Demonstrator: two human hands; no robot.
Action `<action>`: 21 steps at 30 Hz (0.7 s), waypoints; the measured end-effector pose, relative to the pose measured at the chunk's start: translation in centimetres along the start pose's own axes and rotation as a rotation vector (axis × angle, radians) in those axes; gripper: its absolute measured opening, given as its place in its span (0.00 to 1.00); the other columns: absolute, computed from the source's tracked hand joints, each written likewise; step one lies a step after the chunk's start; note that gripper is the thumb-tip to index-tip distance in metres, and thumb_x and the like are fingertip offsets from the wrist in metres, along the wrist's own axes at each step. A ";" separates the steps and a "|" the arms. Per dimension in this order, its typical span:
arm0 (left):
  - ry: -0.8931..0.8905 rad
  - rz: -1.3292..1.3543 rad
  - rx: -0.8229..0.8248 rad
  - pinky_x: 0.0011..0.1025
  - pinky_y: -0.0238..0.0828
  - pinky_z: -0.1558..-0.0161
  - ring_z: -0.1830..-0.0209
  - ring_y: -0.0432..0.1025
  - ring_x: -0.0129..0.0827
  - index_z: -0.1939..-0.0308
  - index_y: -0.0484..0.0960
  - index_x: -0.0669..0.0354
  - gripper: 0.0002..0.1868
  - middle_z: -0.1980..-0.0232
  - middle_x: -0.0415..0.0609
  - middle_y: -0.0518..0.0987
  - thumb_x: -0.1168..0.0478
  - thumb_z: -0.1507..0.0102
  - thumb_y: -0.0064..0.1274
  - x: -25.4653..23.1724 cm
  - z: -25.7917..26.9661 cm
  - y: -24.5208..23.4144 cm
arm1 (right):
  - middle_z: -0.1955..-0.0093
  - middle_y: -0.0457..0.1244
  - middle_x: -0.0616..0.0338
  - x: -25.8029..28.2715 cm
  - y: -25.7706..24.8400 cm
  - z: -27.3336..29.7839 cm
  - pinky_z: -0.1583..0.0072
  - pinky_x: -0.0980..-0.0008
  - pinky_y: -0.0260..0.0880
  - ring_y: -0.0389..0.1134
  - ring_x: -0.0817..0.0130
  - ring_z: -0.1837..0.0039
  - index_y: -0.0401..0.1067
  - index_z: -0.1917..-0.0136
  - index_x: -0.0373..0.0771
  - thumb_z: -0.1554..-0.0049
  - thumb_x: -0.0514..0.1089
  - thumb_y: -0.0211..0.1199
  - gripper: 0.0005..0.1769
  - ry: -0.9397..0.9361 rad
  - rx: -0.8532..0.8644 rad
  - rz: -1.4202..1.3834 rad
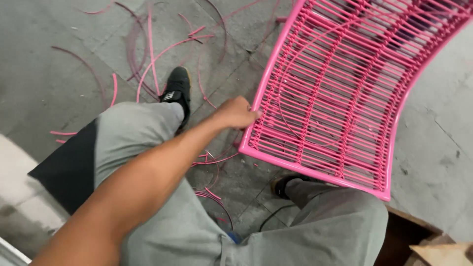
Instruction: Repairing a pink chair by weaving plastic cord, using a heat gun to soften it, a knife to trim it, and a hammer to secure it.
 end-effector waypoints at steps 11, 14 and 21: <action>-0.040 0.009 -0.096 0.48 0.72 0.47 0.49 0.77 0.55 0.57 0.85 0.64 0.22 0.54 0.64 0.83 0.46 0.39 0.56 0.8 1.2 1.6 | 0.56 0.64 0.51 -6.6 54.6 -2.7 0.70 0.62 0.64 0.63 0.66 0.67 0.62 0.37 0.42 0.40 0.43 0.52 0.18 0.042 -0.608 0.298; 0.080 -0.015 -0.178 0.51 0.71 0.50 0.52 0.77 0.58 0.62 0.85 0.66 0.21 0.57 0.65 0.83 0.48 0.38 0.55 0.4 0.0 0.0 | 0.55 0.68 0.48 -10.4 57.9 -5.7 0.73 0.69 0.59 0.59 0.70 0.70 0.60 0.40 0.38 0.41 0.38 0.54 0.16 0.044 -0.392 0.237; 0.163 0.141 0.014 0.48 0.72 0.59 0.65 0.79 0.53 0.64 0.85 0.65 0.18 0.69 0.64 0.82 0.54 0.33 0.48 2.0 -1.2 1.8 | 0.63 0.64 0.56 -13.3 62.5 -8.3 0.67 0.73 0.60 0.58 0.75 0.69 0.53 0.15 0.52 0.34 0.40 0.53 0.36 0.046 -0.175 0.722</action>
Point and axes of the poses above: each hand's wrist, its own z-axis away from the middle knuckle, its own y-axis out of the palm, x = y × z, the point moved 9 cm from there along -z, towards the middle knuckle
